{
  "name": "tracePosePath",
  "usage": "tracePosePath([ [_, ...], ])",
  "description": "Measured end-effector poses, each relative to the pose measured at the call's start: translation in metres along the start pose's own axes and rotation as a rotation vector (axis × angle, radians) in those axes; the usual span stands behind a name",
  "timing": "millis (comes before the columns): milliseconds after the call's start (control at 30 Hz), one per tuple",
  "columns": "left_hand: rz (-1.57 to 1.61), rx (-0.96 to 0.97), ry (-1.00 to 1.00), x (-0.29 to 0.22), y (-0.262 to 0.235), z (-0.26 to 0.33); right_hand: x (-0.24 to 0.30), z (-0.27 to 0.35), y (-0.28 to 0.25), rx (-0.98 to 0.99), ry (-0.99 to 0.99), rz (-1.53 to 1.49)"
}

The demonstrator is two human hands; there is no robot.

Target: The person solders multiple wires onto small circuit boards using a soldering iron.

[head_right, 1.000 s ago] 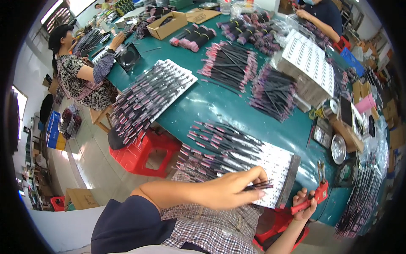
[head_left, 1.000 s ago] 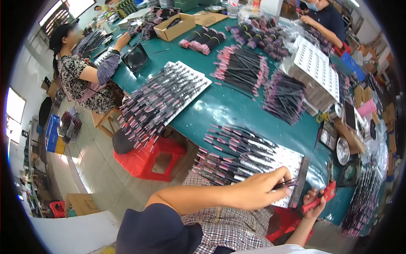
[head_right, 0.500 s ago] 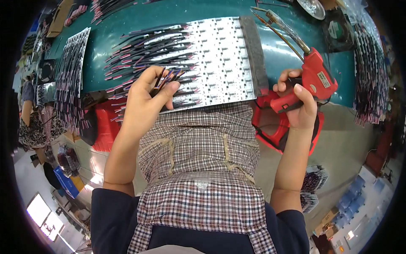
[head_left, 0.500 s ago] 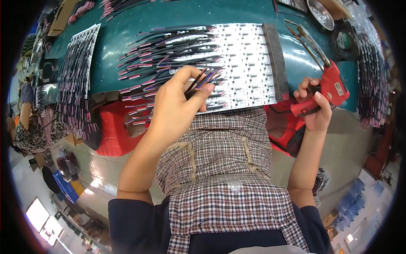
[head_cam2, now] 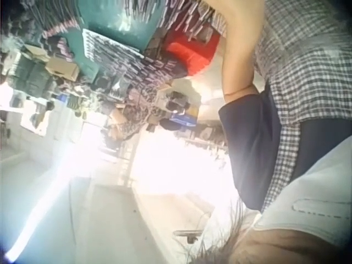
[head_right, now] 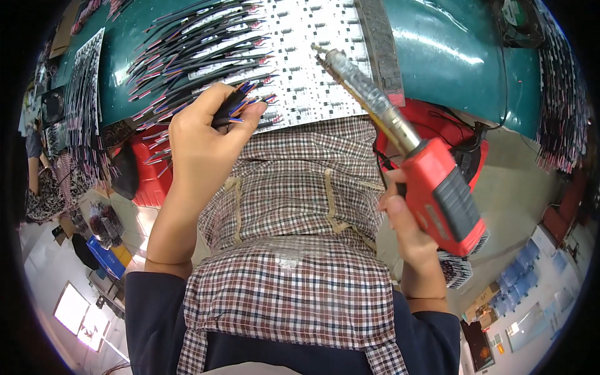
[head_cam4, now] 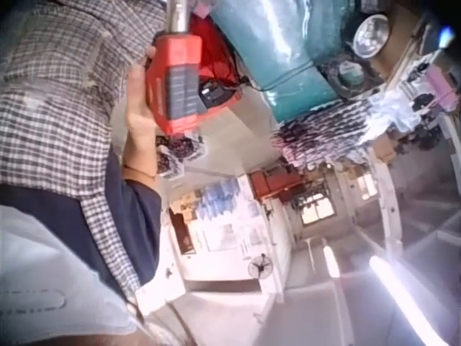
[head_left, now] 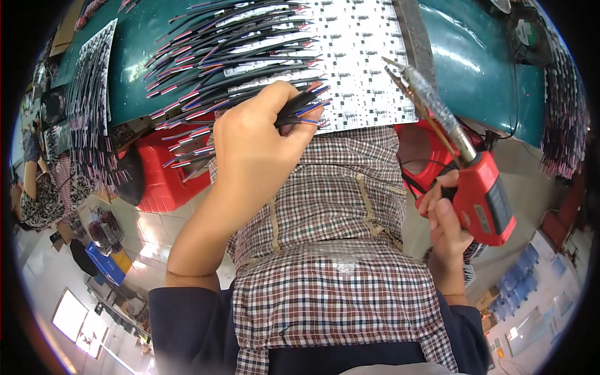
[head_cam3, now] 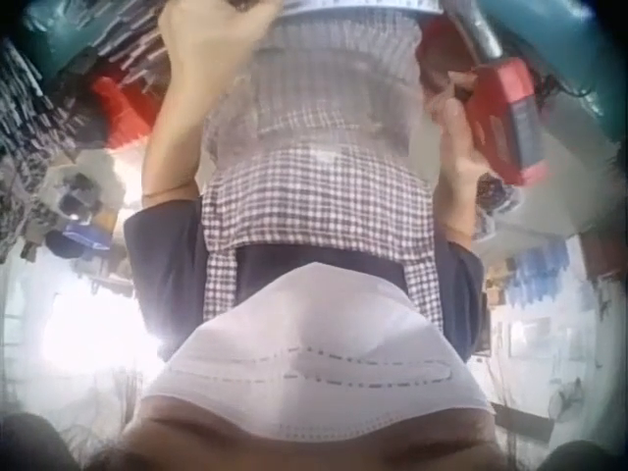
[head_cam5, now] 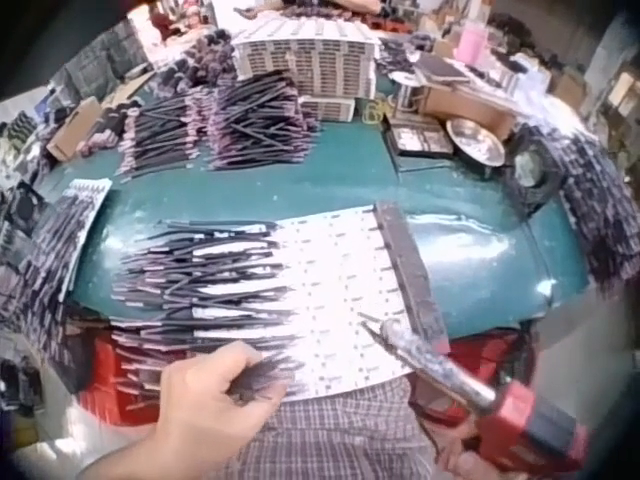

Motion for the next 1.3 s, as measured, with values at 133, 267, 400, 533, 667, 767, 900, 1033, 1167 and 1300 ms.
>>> tracePosePath([
  [133, -0.008, -0.062, 0.041, -0.002, 0.005, 0.0, -0.016, 0.025, -0.006, 0.021, 0.012, 0.301],
  [267, -0.07, -0.057, 0.047, 0.001, 0.005, -0.007, -0.025, 0.03, 0.001, 0.129, 0.042, 0.486],
  [400, -0.114, -0.039, 0.048, 0.003, 0.013, -0.01, -0.03, 0.021, 0.007, 0.018, 0.088, 0.492],
  [533, -0.124, -0.044, 0.05, 0.003, 0.015, -0.01, -0.035, 0.018, 0.013, 0.003, 0.056, 0.478],
  [667, -0.122, -0.057, 0.059, 0.004, 0.016, -0.01, -0.035, 0.014, 0.014, -0.012, 0.03, 0.471],
  [767, -0.152, -0.088, 0.102, 0.003, 0.014, -0.01, -0.032, 0.011, 0.018, 0.044, -0.081, 0.488],
  [900, -0.147, -0.09, 0.096, 0.003, 0.014, -0.011, -0.027, 0.009, 0.026, 0.097, -0.186, 0.481],
  [1033, -0.156, -0.088, 0.118, 0.003, 0.013, -0.01, -0.025, 0.01, 0.029, 0.1, -0.158, 0.5],
  [1167, -0.156, -0.089, 0.124, 0.003, 0.014, -0.01, -0.032, 0.012, 0.02, -0.015, -0.008, 0.48],
  [1300, -0.149, -0.11, 0.146, 0.001, 0.014, -0.009, -0.028, 0.01, 0.023, 0.004, 0.024, 0.448],
])
Point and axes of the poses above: each hand's wrist, its own z-axis away from the middle knuckle, its own y-axis out of the palm, x = y × z, the point moved 8 cm from there along -z, towards the middle knuckle, and after that the axes turned 4 degrees about y, right-handed, at the moved point
